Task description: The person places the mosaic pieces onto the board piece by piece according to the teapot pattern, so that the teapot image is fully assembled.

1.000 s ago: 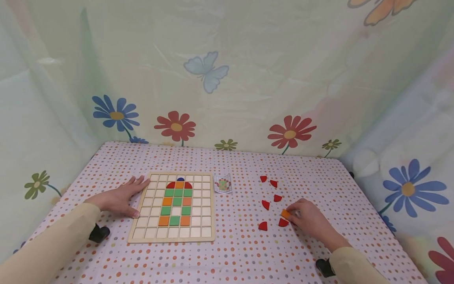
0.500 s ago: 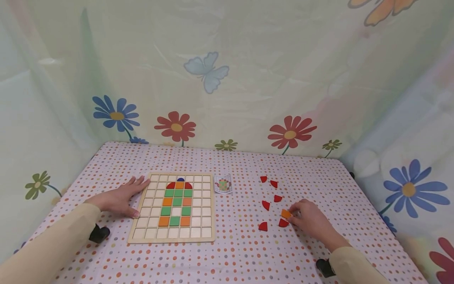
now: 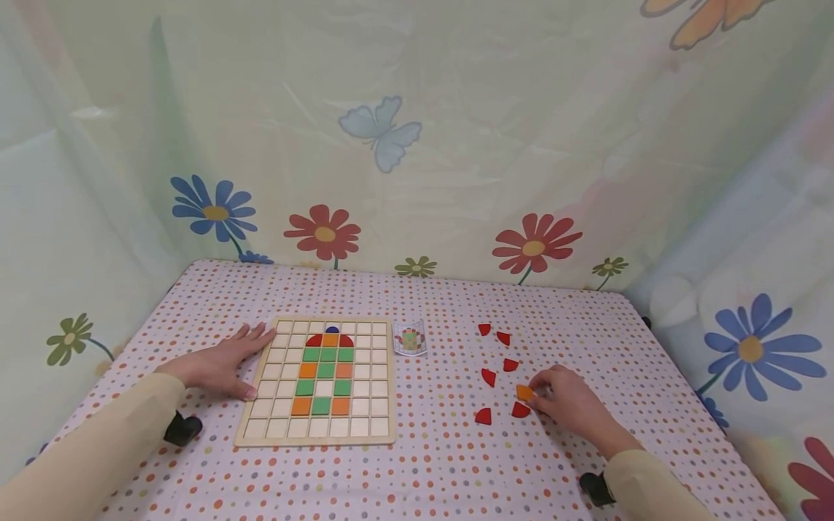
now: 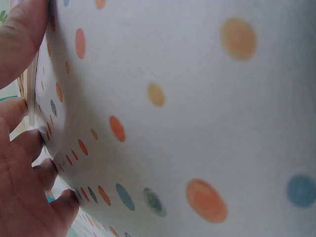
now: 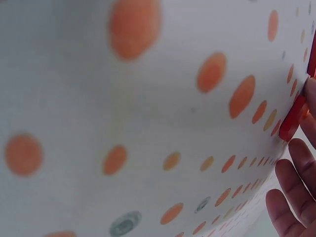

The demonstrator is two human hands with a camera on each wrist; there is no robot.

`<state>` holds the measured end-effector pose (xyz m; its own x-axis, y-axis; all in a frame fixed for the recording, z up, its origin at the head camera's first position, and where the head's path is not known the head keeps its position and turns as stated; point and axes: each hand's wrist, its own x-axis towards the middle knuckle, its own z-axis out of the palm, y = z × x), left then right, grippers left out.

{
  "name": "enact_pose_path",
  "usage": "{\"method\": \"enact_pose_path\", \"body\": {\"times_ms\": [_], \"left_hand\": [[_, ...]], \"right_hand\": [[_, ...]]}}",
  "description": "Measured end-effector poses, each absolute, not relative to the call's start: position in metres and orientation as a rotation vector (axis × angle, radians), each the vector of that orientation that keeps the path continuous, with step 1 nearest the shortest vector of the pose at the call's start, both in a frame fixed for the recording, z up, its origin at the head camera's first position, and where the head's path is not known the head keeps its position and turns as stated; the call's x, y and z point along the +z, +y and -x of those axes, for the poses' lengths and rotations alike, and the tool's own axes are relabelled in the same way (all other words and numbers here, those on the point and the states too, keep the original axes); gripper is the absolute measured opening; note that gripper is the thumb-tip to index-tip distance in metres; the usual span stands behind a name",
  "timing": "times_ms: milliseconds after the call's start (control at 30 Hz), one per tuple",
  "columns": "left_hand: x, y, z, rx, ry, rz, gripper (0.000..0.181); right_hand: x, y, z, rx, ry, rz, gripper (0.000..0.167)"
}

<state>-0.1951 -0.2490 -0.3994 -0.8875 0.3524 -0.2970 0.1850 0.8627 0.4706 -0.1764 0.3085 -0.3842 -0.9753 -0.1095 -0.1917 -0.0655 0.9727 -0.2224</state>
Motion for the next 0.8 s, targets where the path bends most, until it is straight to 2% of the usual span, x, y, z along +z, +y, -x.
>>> {"method": "enact_pose_path", "body": {"times_ms": [300, 800], "left_hand": [[-0.398, -0.249, 0.194, 0.605, 2.666, -0.394, 0.114], [-0.398, -0.248, 0.195, 0.592, 2.664, -0.386, 0.113]], "right_hand": [[-0.379, 0.292, 0.173, -0.406, 2.969, 0.244, 0.022], [-0.371, 0.19, 0.186, -0.517, 2.938, 0.474, 0.015]]}}
